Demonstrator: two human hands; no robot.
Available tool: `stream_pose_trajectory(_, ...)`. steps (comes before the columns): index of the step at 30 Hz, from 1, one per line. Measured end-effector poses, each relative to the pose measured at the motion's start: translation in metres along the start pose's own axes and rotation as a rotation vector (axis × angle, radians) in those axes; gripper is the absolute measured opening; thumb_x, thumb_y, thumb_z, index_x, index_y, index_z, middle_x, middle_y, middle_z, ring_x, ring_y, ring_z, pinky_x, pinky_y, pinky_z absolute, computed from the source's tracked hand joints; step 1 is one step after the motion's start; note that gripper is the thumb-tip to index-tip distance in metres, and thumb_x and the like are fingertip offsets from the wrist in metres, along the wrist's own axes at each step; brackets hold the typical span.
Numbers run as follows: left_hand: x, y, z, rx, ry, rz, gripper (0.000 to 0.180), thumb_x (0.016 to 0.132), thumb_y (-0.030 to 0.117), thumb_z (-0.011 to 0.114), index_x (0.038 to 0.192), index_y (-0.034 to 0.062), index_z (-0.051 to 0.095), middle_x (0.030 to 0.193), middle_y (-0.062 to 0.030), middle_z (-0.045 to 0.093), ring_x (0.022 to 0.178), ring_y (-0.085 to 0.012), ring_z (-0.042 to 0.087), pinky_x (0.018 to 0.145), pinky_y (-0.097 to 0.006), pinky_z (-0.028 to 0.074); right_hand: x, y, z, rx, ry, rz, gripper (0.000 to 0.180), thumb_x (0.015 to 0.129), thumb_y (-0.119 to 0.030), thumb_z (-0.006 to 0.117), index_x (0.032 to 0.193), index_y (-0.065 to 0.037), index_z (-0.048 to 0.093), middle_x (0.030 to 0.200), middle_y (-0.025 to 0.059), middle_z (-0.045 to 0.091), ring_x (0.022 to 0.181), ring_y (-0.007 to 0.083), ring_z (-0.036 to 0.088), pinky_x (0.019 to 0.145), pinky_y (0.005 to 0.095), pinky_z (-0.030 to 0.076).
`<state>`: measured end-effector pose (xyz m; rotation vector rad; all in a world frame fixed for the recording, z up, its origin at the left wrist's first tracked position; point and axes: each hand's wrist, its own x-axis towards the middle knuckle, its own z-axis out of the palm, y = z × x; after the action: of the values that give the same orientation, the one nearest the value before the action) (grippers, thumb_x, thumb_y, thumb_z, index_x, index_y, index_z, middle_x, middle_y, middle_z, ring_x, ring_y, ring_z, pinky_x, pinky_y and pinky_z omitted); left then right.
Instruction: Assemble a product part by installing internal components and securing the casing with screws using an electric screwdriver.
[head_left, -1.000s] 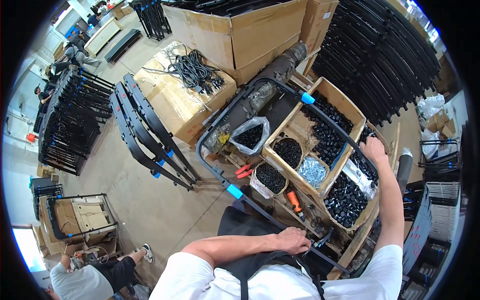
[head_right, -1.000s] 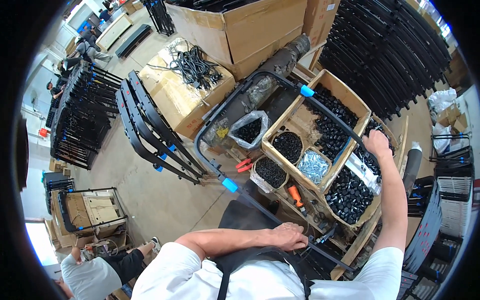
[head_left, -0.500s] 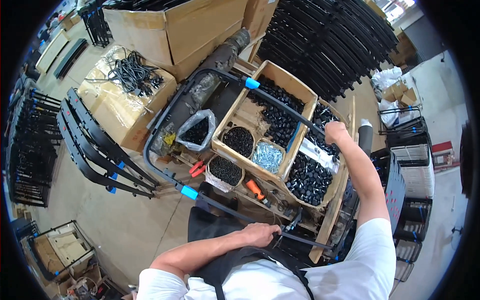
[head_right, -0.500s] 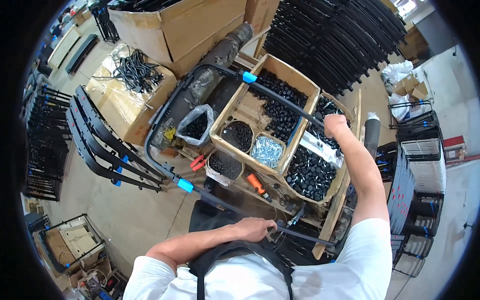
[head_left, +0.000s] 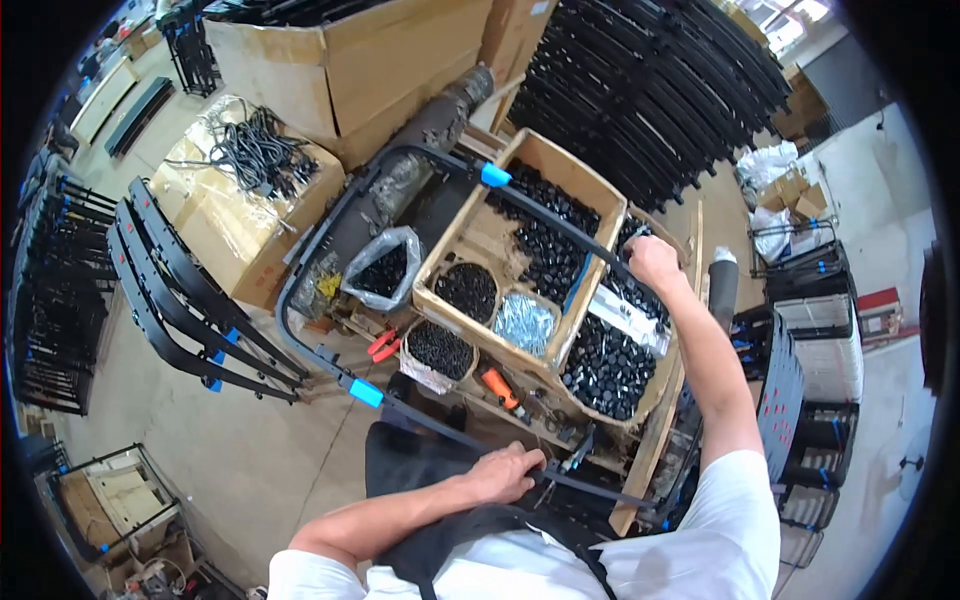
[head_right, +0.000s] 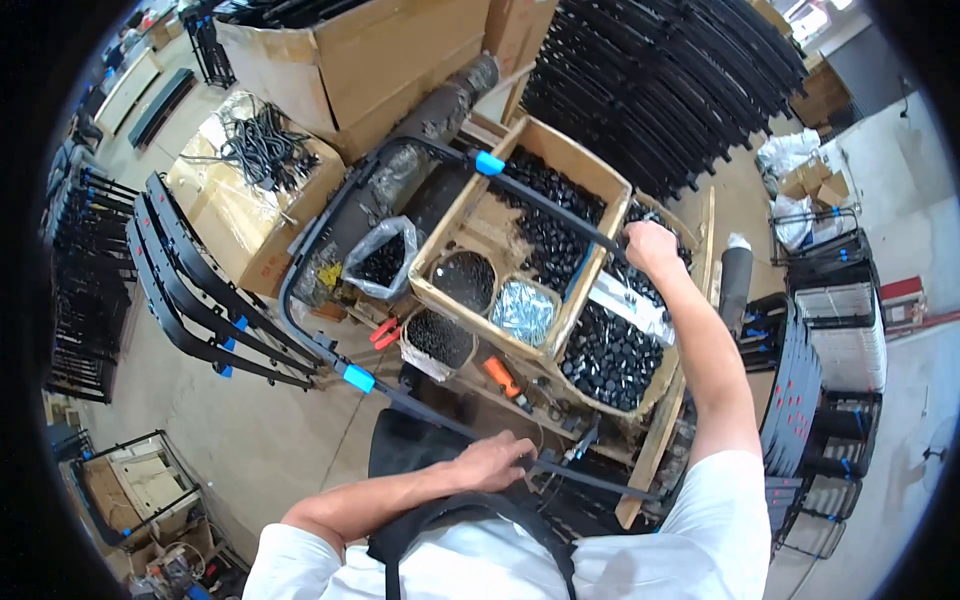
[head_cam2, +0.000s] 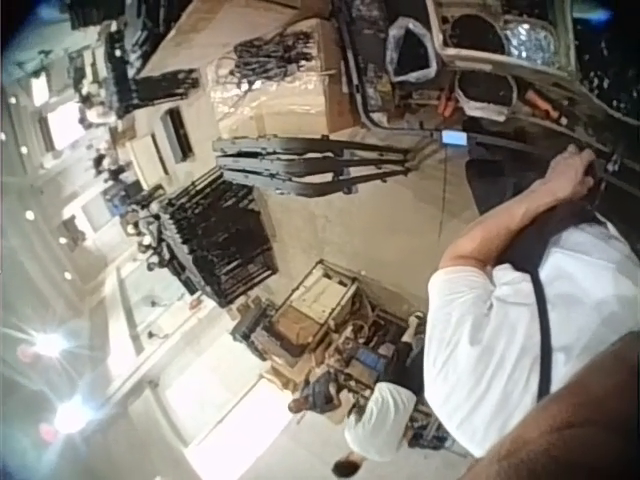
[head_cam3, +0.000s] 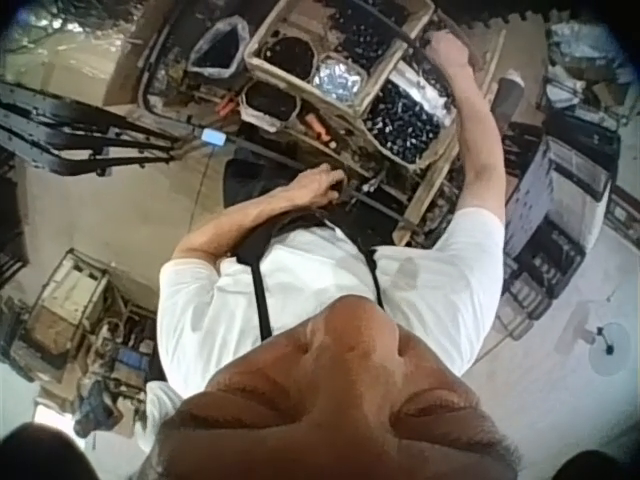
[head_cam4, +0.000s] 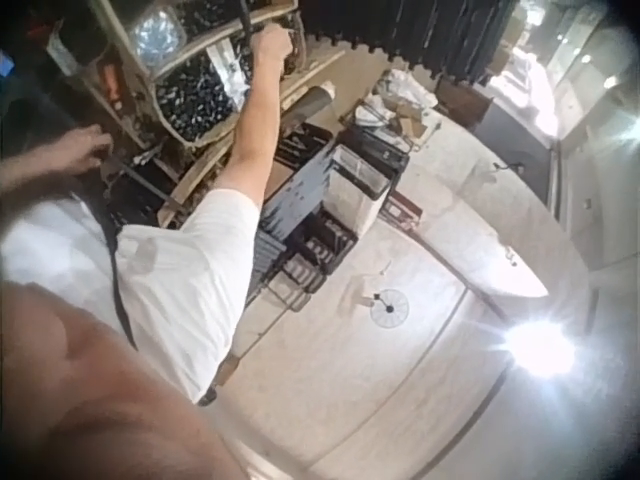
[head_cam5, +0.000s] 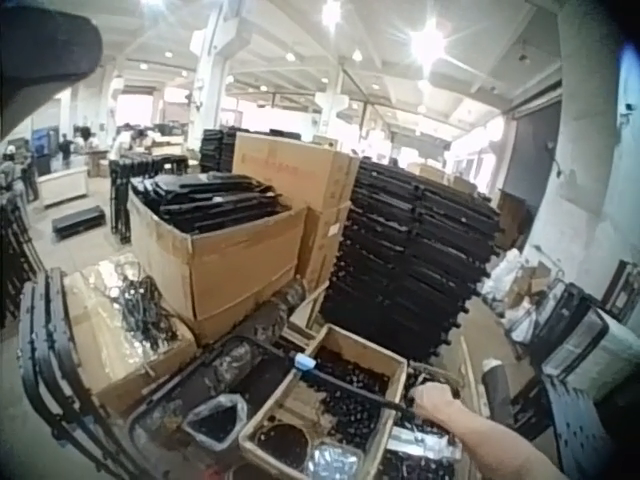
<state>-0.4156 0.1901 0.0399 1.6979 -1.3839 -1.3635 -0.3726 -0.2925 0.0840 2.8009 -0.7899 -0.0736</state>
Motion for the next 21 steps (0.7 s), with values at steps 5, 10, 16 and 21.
stream_pose_trajectory(5, 0.004, 0.0, 0.005, 0.018, -0.144, -0.075, 0.036, 0.102, 0.026, 0.055, 0.137, 0.027, 0.065, 0.115, -0.0172, 0.076, 0.108, -0.0436, 0.071, 0.09, -0.057, 0.055, 0.0, -0.009, 0.007, -0.118, -0.177, 0.026, 0.021, 0.088, -0.017, 0.066, 0.099, -0.009, 0.082, 0.104, 0.0172, 0.08, 0.1, 0.0329, 0.079, 0.082, 0.0458, 0.064)
stream_pose_trajectory(10, 0.007, 0.009, 0.0, 0.019, -0.103, -0.053, 0.032, 0.105, 0.038, 0.053, 0.129, 0.0252, 0.071, 0.114, -0.0156, 0.077, 0.107, -0.0407, 0.072, 0.09, -0.055, 0.056, 0.004, -0.01, 0.005, -0.184, -0.224, 0.079, 0.019, 0.086, -0.015, 0.067, 0.095, -0.007, 0.08, 0.104, 0.0182, 0.079, 0.098, 0.0364, 0.078, 0.086, 0.0488, 0.063)
stream_pose_trajectory(16, -0.003, 0.003, 0.011, 0.115, 0.027, 0.029, 0.039, 0.102, 0.04, 0.064, 0.137, 0.0227, 0.066, 0.115, -0.0185, 0.073, 0.109, -0.041, 0.07, 0.09, -0.053, 0.057, 0.007, -0.015, 0.002, -0.089, -0.147, -0.002, 0.019, 0.089, -0.016, 0.066, 0.097, -0.008, 0.081, 0.104, 0.0199, 0.079, 0.101, 0.0351, 0.078, 0.086, 0.0495, 0.063)
stream_pose_trajectory(21, 0.003, -0.009, 0.014, 0.024, 0.122, 0.065, 0.048, 0.092, 0.016, 0.075, 0.137, 0.0118, 0.06, 0.116, -0.0212, 0.064, 0.114, -0.0423, 0.066, 0.094, -0.05, 0.055, 0.011, -0.012, -0.001, -0.122, -0.293, 0.025, 0.024, 0.088, -0.019, 0.066, 0.101, -0.007, 0.082, 0.11, 0.0188, 0.08, 0.104, 0.0339, 0.078, 0.088, 0.0483, 0.063)
